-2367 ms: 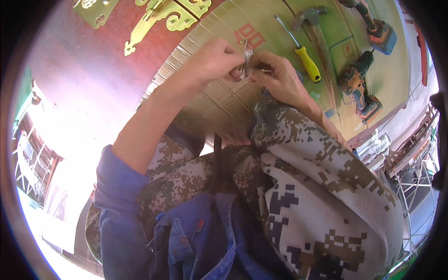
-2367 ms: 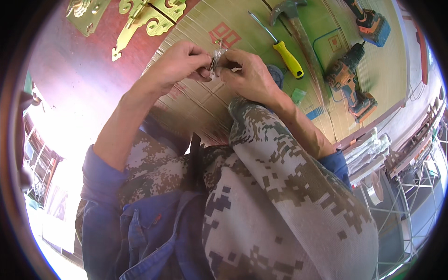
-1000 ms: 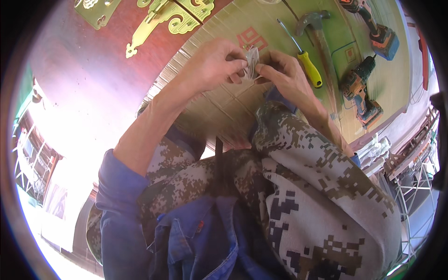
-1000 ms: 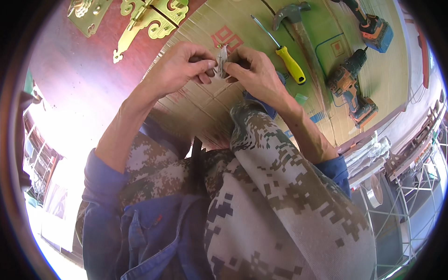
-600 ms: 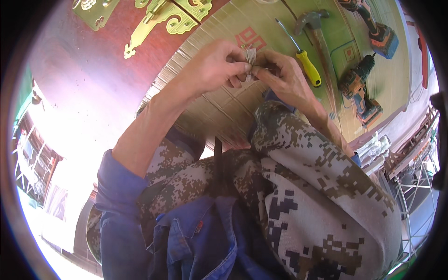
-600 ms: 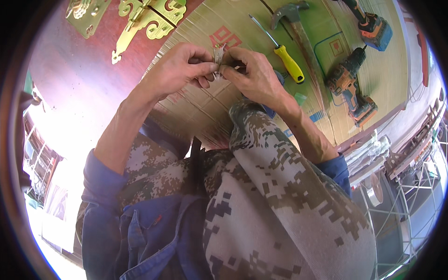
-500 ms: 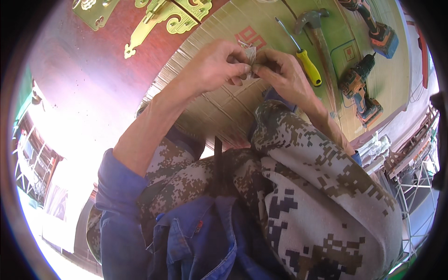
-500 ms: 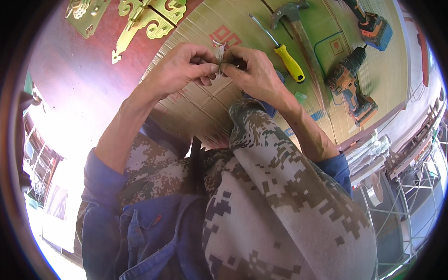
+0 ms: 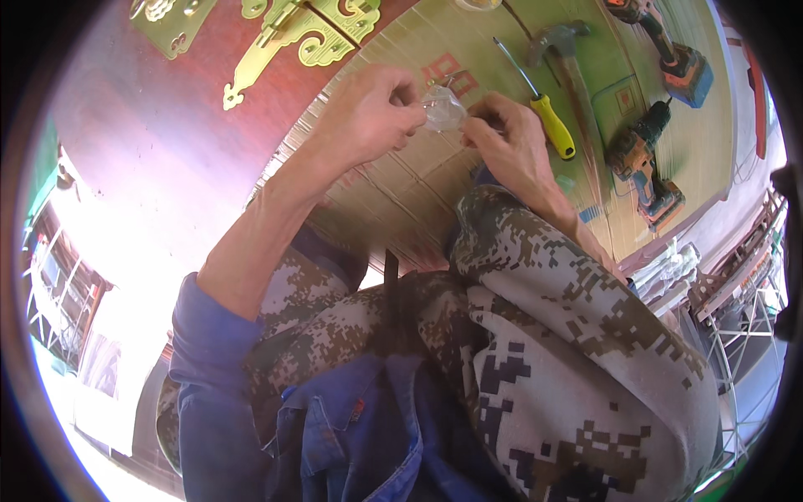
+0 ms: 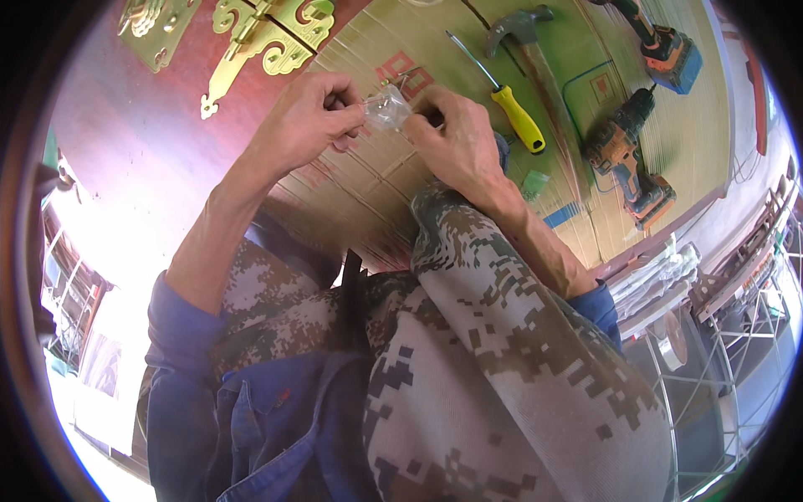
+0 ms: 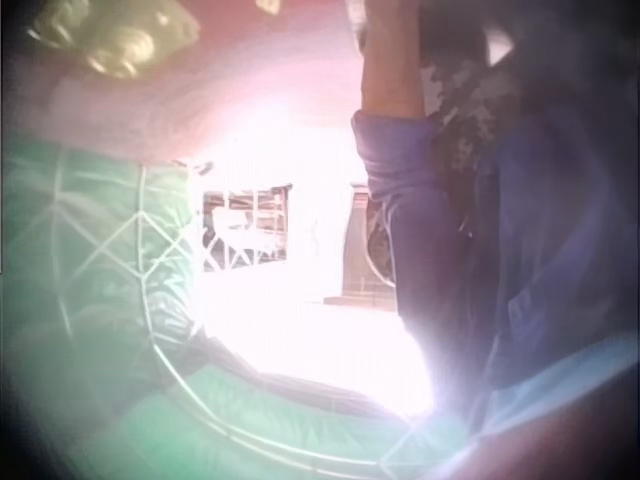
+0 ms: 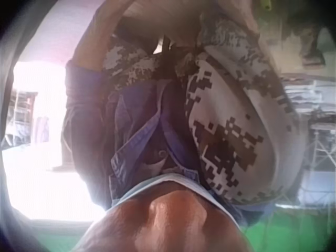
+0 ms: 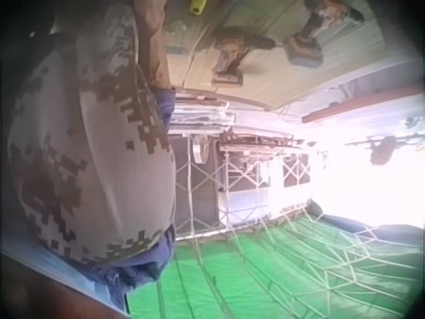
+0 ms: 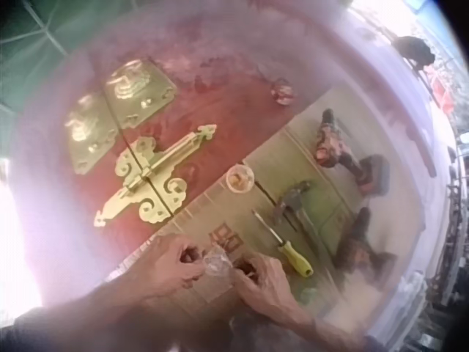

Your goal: The person installs a decorative brass door latch on a red wooden door. They position the latch, insert screws, and tighten them with a yellow screwdriver, then test the latch mechanism.

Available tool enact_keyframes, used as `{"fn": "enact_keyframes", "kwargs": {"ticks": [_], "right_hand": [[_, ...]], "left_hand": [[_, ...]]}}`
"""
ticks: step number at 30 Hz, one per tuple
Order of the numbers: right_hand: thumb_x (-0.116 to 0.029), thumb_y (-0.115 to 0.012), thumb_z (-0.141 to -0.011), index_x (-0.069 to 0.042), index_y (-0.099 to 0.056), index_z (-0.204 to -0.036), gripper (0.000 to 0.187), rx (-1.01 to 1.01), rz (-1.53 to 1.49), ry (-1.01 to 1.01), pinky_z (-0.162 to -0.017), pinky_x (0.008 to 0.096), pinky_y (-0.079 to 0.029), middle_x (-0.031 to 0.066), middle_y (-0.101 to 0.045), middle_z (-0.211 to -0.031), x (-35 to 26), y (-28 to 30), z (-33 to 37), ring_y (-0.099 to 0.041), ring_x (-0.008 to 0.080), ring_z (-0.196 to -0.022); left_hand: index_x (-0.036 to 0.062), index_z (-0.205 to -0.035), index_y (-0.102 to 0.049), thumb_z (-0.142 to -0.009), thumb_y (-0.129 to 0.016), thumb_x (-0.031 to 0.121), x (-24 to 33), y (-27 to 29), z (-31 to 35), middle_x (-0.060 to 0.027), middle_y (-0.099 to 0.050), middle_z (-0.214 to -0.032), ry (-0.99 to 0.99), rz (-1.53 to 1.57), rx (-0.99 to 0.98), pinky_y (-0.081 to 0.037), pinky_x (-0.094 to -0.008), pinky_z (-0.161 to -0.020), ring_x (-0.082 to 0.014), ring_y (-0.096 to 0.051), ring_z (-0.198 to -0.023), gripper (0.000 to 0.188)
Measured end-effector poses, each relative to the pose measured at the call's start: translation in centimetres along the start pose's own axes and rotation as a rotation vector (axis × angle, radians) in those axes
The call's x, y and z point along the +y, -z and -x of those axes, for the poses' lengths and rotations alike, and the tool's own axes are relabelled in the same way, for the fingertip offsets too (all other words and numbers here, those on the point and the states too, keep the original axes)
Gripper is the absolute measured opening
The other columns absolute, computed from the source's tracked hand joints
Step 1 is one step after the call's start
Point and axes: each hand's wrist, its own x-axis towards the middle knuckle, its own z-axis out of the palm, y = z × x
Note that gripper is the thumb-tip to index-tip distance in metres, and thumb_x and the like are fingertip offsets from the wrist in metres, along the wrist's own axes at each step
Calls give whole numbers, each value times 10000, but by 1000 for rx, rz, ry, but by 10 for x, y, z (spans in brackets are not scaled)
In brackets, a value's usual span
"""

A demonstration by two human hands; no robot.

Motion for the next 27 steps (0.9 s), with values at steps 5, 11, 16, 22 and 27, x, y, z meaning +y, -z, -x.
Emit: {"fn": "enact_keyframes", "kwargs": {"ticks": [5,11,16,22,27], "right_hand": [[-203,-643,-832,59,-688,-902,275,-45,21,63,-646,375,-508,185,-687,-765,-6,2,-1,-632,257,-653],[-207,-644,-838,57,-682,-879,270,-65,-59,69,-635,369,-507,160,-689,-739,0,-2,-2,-638,244,-643],[-215,-646,-838,50,-678,-858,267,-70,-104,56,-626,357,-500,139,-696,-734,-3,-1,-6,-639,221,-638],[-207,-645,-850,49,-688,-879,260,-100,-143,69,-635,348,-508,126,-701,-739,1,0,-5,-648,204,-663],[-163,-673,-886,33,-712,-952,210,-157,-208,137,-661,349,-535,124,-713,-818,1,-5,-1,-684,212,-738]], "left_hand": [[-37,-907,-698,-962,-678,136,4,7,2,-67,-712,-763,-45,133,-60,-496,-244,-590,-87,-629,-635,183],[0,-998,-772,-960,-725,157,11,-4,8,-31,-725,-812,-234,4,51,-487,-246,-641,-74,-644,-717,168],[15,-1054,-757,-947,-722,148,-1,-14,8,-62,-685,-824,-435,-345,181,-493,-281,-642,-118,-635,-683,174],[-4,-1001,-690,-952,-685,258,12,-2,8,-117,-647,-802,-336,-238,124,-504,-366,-655,-257,-617,-642,266],[-21,-886,-622,-938,-622,253,-3,-12,11,-144,-557,-666,-164,-463,130,-492,-416,-645,-287,-607,-635,279]]}}
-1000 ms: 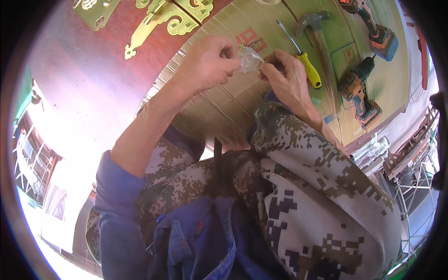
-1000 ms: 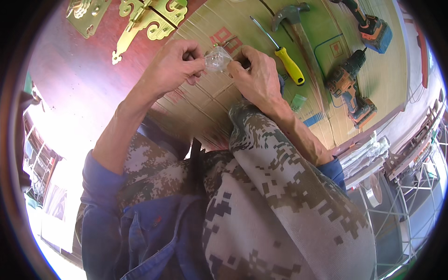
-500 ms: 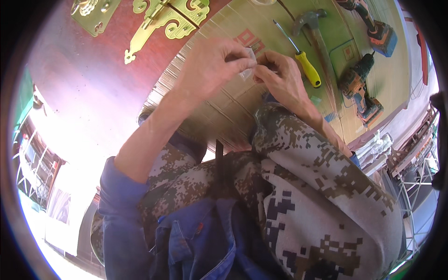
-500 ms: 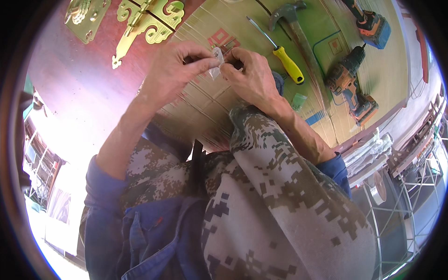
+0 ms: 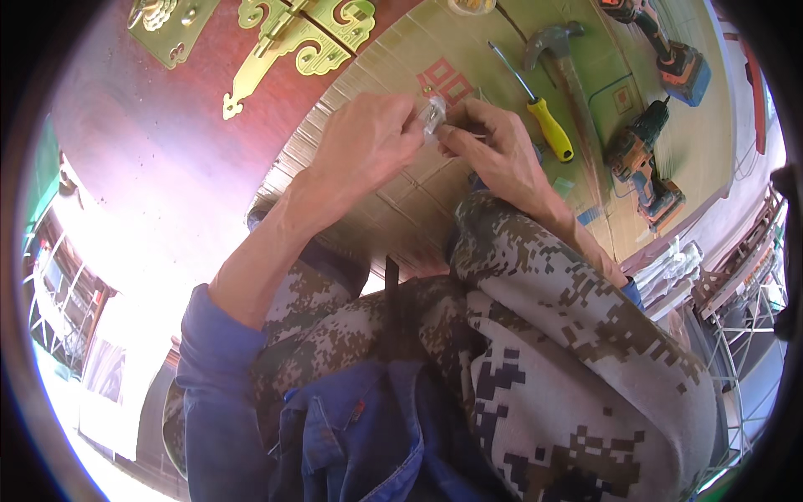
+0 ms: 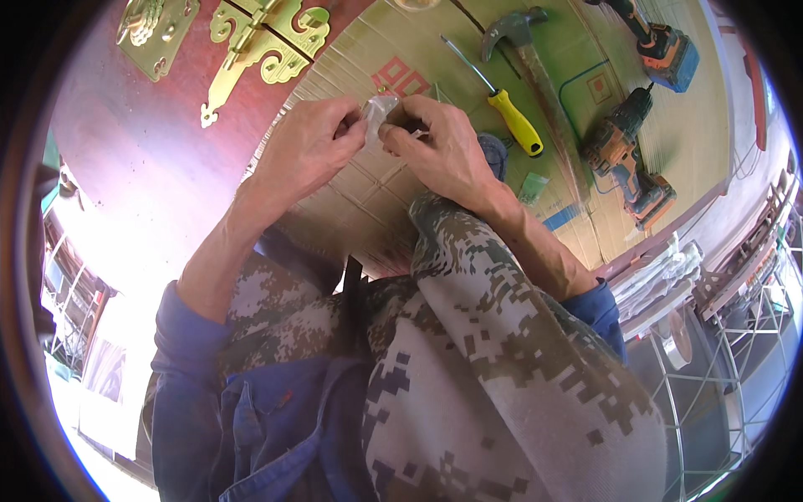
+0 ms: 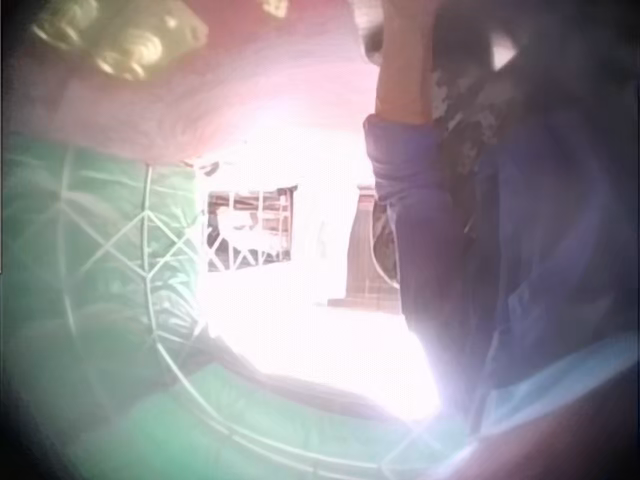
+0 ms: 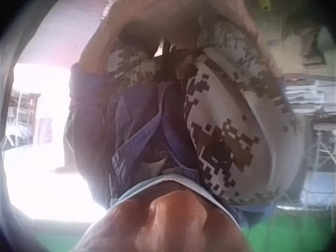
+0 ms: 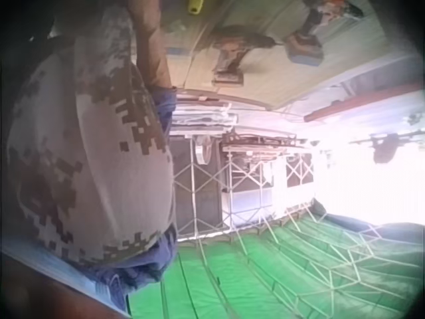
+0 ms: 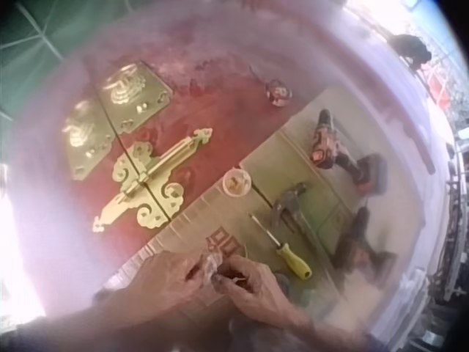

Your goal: The person installs a decorative brass door latch on a red wooden door. They position the latch, insert screws, and tighten them with a yellow screwdriver, then test the latch mechanism.

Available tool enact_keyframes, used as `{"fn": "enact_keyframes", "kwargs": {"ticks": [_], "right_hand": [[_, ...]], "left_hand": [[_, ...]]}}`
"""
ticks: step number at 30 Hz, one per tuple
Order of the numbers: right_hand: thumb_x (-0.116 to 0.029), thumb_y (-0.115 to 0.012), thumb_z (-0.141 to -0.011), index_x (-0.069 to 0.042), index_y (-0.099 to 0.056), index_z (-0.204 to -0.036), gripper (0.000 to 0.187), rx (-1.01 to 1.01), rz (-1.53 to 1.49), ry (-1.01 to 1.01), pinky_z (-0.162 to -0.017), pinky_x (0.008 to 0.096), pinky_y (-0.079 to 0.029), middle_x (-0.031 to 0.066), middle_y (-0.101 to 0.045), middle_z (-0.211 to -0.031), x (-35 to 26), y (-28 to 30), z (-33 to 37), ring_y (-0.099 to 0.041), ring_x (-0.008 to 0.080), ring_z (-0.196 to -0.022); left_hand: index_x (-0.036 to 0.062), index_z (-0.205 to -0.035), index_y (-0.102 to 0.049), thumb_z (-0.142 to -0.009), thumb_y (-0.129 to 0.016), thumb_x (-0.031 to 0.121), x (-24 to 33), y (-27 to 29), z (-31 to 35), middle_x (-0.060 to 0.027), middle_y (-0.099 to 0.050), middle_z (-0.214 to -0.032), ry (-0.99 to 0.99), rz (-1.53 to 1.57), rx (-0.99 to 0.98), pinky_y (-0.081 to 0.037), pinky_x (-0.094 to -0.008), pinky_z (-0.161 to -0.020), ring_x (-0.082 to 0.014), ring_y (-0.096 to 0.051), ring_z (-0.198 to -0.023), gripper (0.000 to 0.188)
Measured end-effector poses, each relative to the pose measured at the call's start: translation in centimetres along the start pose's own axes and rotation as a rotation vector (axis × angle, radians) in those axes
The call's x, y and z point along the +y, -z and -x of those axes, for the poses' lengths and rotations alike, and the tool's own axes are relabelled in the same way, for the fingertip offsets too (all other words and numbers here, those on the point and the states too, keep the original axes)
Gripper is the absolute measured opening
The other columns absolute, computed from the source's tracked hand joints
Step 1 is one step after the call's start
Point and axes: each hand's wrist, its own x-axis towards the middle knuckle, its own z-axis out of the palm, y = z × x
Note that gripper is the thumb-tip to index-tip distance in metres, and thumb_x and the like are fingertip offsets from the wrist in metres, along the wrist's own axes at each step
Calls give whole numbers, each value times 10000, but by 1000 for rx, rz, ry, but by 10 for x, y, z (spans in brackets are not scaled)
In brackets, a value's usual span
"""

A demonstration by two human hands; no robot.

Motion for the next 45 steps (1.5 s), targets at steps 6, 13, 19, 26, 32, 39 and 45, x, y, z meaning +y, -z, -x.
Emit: {"fn": "enact_keyframes", "kwargs": {"ticks": [6,13,19,26,32,39,45], "right_hand": [[-169,-742,-916,-63,-697,-1140,252,243,750,326,-748,417,-565,120,-669,-1072,36,36,0,-694,326,-869],[-207,-688,-948,-59,-579,-1095,235,329,1004,229,-707,515,-549,187,-634,-1048,61,33,-18,-683,413,-876],[-192,-673,-957,-87,-583,-1160,246,326,1028,215,-713,506,-561,167,-642,-1035,49,34,-13,-684,413,-852],[-150,-667,-944,-71,-587,-1169,251,416,1156,476,-697,466,-573,120,-629,-1059,13,51,-36,-691,360,-891],[-71,-635,-920,-55,-596,-1072,157,324,1362,389,-692,482,-565,128,-582,-1057,13,61,-46,-675,336,-909],[-82,-651,-900,-36,-602,-1045,159,117,1415,515,-656,441,-584,120,-570,-1063,24,61,-29,-664,319,-928],[-91,-652,-894,-28,-560,-943,122,72,1440,473,-616,441,-579,139,-582,-1000,40,53,-20,-670,331,-880]], "left_hand": [[-16,-861,-588,-944,-585,190,0,49,11,-117,-545,-644,-92,17,-102,-429,-397,-591,-239,-534,-583,223],[-5,-835,-602,-950,-583,136,-5,138,84,-32,-565,-680,34,-1,-117,-415,-303,-570,-107,-524,-605,184],[-25,-812,-602,-905,-612,79,-8,177,162,-44,-588,-658,370,105,-126,-442,-281,-597,-100,-541,-620,140],[-27,-854,-596,-979,-588,90,-60,138,193,-28,-600,-719,432,520,-10,-476,-273,-632,-87,-555,-654,171],[-18,-881,-620,-999,-599,107,-62,84,173,-5,-611,-722,370,768,115,-457,-250,-633,-71,-560,-670,174],[-19,-894,-628,-1008,-591,93,-67,85,171,-4,-606,-716,359,788,97,-451,-246,-628,-62,-552,-671,164],[-17,-900,-634,-1008,-597,97,-69,82,173,-4,-611,-715,353,790,126,-452,-248,-625,-57,-552,-667,161]]}}
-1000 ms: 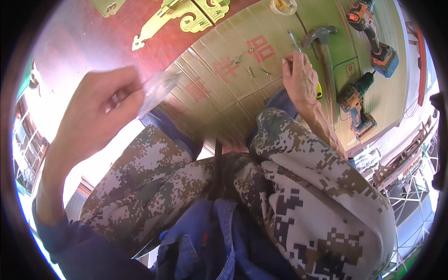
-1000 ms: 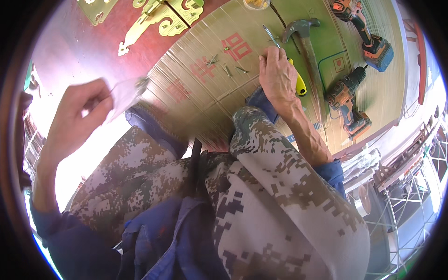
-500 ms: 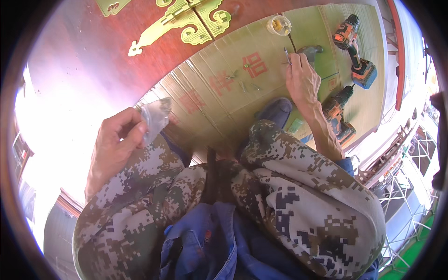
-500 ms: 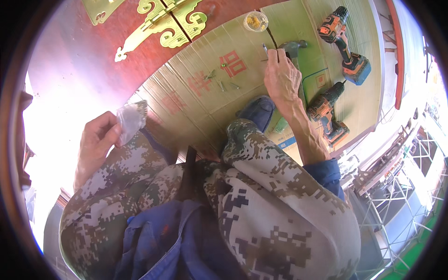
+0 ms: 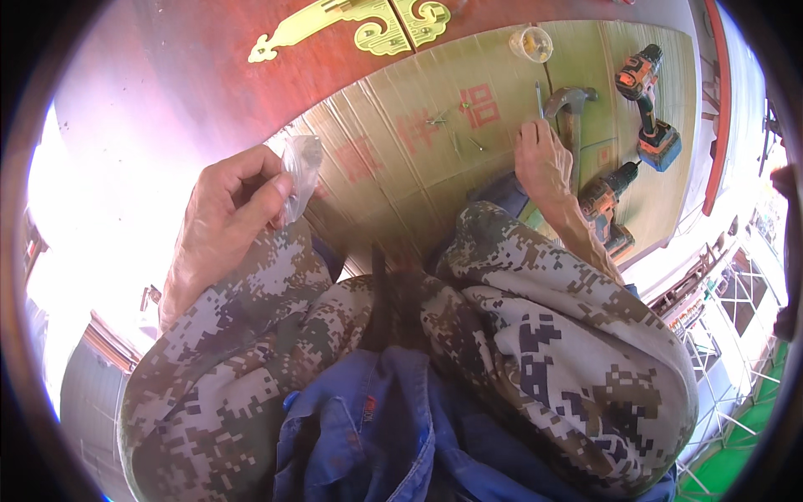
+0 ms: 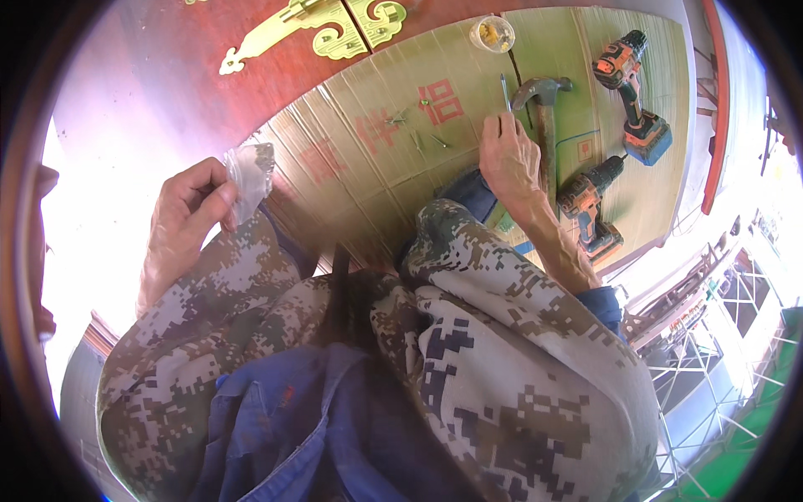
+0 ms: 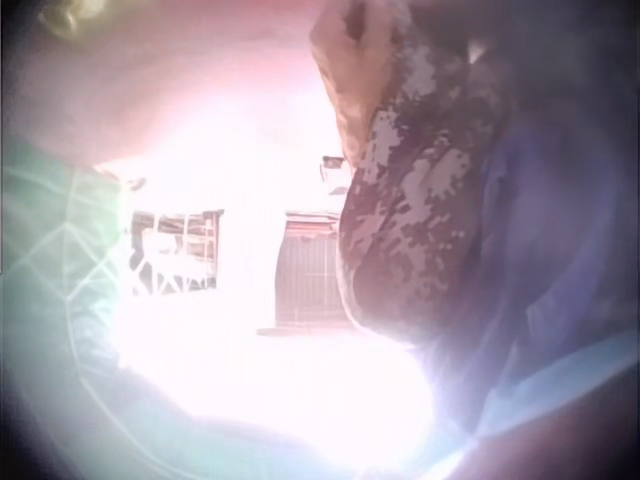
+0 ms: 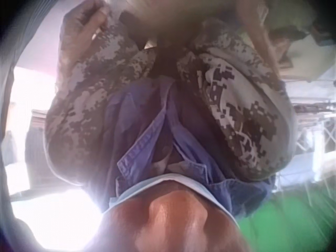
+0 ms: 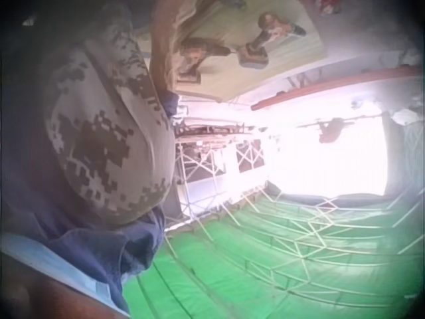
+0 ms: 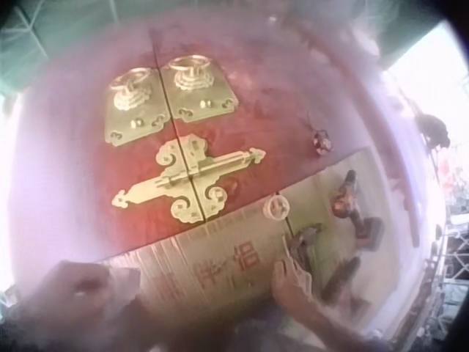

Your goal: The person installs a decorative brass door latch on a red wooden door. They position the latch, insert screws, and tighten them with a yellow screwdriver, then test the latch mechanism.

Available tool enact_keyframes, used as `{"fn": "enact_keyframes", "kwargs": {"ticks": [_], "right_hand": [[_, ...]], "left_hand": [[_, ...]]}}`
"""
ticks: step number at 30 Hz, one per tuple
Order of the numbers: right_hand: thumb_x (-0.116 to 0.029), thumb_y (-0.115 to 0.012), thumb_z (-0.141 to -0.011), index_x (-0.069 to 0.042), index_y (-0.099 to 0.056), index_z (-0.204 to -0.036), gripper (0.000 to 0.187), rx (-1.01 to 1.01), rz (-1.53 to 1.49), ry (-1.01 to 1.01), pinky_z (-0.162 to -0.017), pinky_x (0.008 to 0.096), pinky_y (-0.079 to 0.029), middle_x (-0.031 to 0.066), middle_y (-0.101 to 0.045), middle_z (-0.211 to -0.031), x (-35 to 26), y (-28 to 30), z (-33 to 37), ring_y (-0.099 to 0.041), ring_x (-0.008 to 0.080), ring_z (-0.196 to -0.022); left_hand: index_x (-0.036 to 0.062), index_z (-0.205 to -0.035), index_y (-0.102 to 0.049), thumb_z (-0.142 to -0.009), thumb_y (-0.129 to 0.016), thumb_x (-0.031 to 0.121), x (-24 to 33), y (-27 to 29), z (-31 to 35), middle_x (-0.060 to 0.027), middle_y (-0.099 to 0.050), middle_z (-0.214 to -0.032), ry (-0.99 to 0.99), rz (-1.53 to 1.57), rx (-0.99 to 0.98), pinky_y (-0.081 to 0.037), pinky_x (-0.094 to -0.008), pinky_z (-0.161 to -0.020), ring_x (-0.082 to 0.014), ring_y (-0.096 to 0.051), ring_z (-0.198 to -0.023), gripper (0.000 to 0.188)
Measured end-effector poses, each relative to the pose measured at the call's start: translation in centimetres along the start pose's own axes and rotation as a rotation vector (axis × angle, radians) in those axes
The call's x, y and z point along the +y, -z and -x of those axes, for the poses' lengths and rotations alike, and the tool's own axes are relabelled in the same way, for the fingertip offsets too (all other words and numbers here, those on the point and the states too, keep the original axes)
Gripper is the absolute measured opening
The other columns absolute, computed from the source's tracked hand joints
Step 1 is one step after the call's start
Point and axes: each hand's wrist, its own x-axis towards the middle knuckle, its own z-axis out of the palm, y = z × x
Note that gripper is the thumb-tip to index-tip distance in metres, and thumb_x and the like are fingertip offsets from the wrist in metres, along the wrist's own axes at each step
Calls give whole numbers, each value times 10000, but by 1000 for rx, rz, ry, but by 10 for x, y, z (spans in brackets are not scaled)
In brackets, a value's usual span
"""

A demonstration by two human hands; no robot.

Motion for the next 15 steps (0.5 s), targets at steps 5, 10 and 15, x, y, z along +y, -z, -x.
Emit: {"fn": "enact_keyframes", "kwargs": {"ticks": [5,10,15], "right_hand": [[-132,-672,-904,-38,-552,-964,163,-64,-193,-37,-630,470,-565,152,-615,-991,-14,8,1,-674,355,-826],[-156,-679,-918,-63,-596,-1001,150,-6,-429,-35,-704,484,-560,159,-631,-986,-56,-2,-5,-672,393,-835],[-159,-686,-906,-62,-591,-1021,178,-98,-319,-119,-710,508,-556,167,-639,-993,-61,-7,-3,-679,398,-852]], "left_hand": [[-18,-900,-635,-1008,-599,104,1,-2,-1,-2,-608,-706,-19,-4,-4,-455,-250,-628,-55,-549,-666,167],[-19,-903,-636,-1006,-602,111,1,-6,-4,1,-609,-715,-36,17,-20,-454,-247,-635,-55,-547,-668,169],[-18,-898,-636,-1006,-602,109,2,-4,-1,4,-606,-723,-25,-21,-4,-459,-247,-639,-54,-549,-676,170]]}}
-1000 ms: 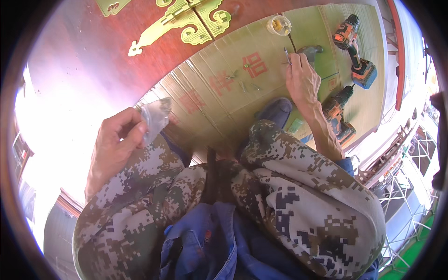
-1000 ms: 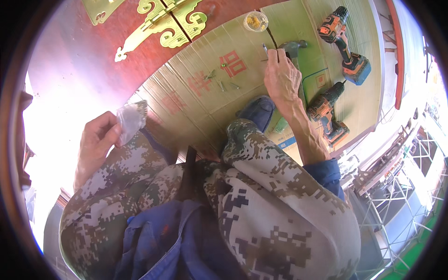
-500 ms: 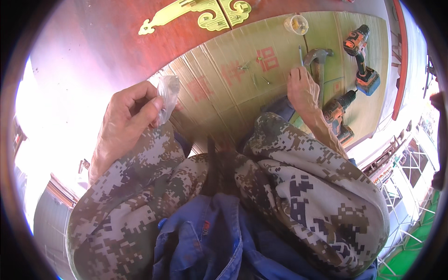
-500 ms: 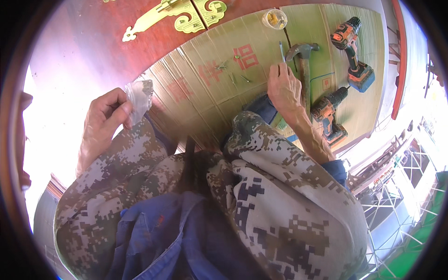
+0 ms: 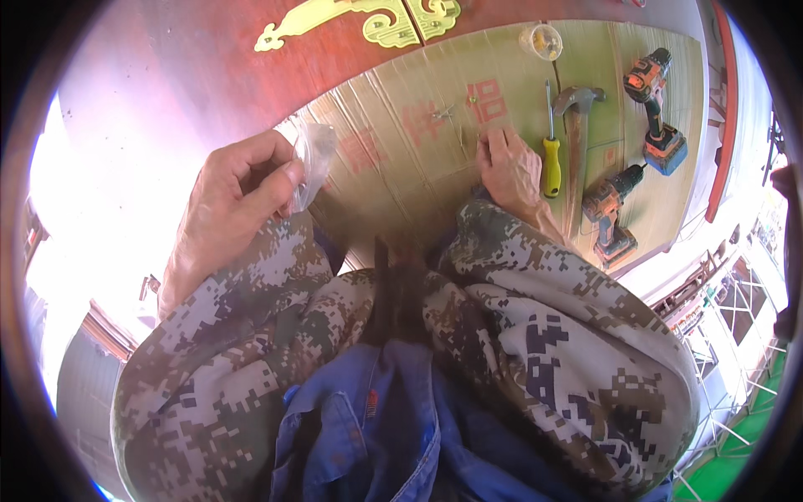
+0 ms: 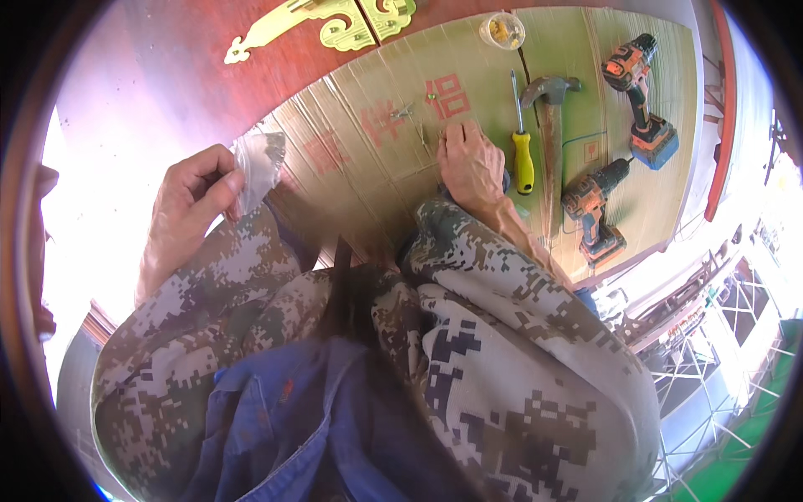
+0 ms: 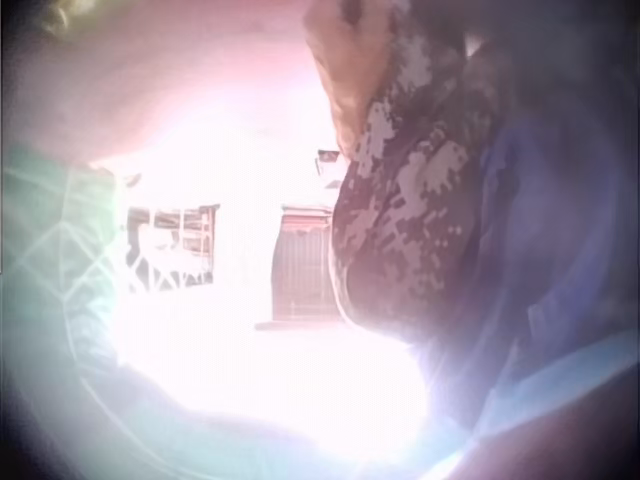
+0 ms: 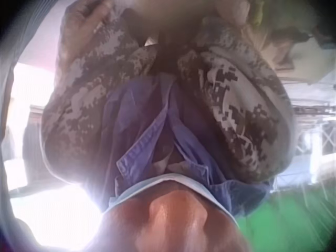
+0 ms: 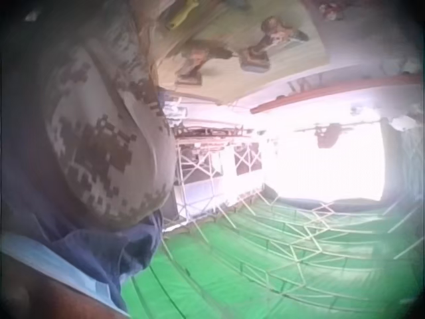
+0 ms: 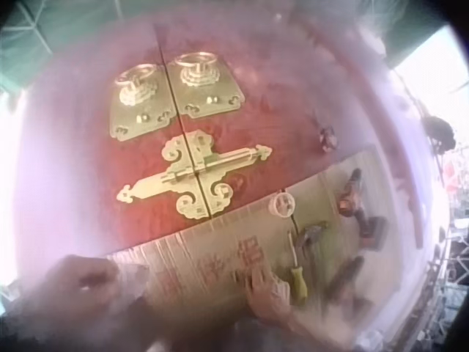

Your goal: The person installs a decorative brass door latch on a red wooden door. They position the latch, insert screws, and tighten them with a yellow screwdriver, then test the latch mechanism.

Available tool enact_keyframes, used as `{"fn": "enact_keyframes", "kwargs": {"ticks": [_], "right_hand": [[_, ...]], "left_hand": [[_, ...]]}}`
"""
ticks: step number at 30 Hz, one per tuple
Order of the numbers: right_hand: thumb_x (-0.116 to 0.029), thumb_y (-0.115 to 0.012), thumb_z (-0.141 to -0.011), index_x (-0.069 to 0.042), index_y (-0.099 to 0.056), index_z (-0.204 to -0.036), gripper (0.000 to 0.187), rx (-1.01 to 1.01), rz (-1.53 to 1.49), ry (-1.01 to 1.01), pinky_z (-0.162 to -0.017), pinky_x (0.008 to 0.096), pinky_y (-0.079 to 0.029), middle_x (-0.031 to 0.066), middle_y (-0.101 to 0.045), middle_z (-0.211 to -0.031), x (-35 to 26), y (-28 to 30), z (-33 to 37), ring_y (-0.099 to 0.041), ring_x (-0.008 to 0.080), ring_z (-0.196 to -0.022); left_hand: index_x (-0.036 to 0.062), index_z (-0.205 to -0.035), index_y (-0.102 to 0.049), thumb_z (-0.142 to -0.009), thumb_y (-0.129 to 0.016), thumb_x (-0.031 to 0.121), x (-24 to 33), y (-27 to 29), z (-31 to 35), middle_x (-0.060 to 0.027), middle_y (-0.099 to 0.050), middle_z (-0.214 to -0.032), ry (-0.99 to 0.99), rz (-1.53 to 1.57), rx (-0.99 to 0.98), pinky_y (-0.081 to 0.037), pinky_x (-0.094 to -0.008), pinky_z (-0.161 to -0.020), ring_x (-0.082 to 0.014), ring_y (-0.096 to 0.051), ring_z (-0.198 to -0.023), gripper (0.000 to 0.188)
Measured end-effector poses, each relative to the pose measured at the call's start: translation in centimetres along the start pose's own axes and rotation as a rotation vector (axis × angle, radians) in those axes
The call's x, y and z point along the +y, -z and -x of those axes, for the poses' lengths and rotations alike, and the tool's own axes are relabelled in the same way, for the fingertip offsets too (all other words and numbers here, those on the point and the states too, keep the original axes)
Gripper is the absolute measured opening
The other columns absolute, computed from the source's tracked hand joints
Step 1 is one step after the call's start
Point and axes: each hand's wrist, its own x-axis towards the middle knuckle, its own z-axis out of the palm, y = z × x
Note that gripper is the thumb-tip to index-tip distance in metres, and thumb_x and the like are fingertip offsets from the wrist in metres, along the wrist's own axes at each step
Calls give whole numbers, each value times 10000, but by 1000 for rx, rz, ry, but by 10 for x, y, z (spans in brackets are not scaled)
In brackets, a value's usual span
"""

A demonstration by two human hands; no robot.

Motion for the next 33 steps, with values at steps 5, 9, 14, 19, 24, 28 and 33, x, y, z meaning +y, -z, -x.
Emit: {"fn": "enact_keyframes", "kwargs": {"ticks": [5,9,14,19,24,28,33], "right_hand": [[-159,-691,-892,-65,-581,-986,173,-29,-67,-90,-682,520,-549,187,-641,-991,-18,2,-1,-681,403,-842],[-147,-684,-888,-62,-566,-1008,189,49,-167,-87,-667,526,-542,200,-643,-992,-30,-9,-6,-679,413,-831],[-149,-659,-900,-32,-561,-1016,191,28,-54,-133,-698,537,-543,207,-636,-975,-42,-14,-5,-678,419,-832],[-150,-665,-891,-20,-580,-1015,199,-39,141,-110,-691,510,-558,205,-656,-976,-40,-20,-9,-698,387,-835],[-64,-723,-885,14,-685,-1068,203,-136,-718,-272,-762,296,-574,128,-730,-900,-48,26,-19,-704,156,-824],[-43,-701,-926,24,-677,-1103,191,-282,-1190,-221,-761,259,-554,58,-722,-905,-114,71,-35,-662,80,-827],[-44,-690,-929,33,-663,-1120,207,-271,-1045,-199,-765,268,-554,53,-725,-908,-130,53,-38,-668,87,-822]], "left_hand": [[-15,-884,-634,-1009,-602,112,1,-2,-3,1,-601,-715,18,16,-17,-463,-251,-632,-58,-552,-667,181],[-15,-874,-628,-1009,-603,121,-6,-5,-10,-7,-595,-701,-1,-7,-27,-467,-261,-622,-64,-556,-653,193],[-9,-885,-618,-1018,-593,125,-19,-14,-19,-3,-595,-705,8,-61,-82,-476,-260,-623,-67,-566,-656,190],[-18,-859,-621,-985,-621,179,-32,-23,-36,-42,-606,-691,-21,-35,-95,-469,-306,-592,-96,-565,-623,234],[-24,-817,-620,-973,-622,211,-37,-39,-50,-82,-620,-663,-88,-85,-89,-482,-335,-569,-133,-613,-585,282],[-16,-844,-635,-989,-607,218,-43,-50,-50,-59,-633,-677,-45,-54,-107,-504,-302,-559,-121,-618,-595,277],[-17,-860,-640,-995,-589,205,-38,-58,-55,-48,-640,-696,8,34,-118,-540,-289,-575,-116,-635,-617,265]]}}
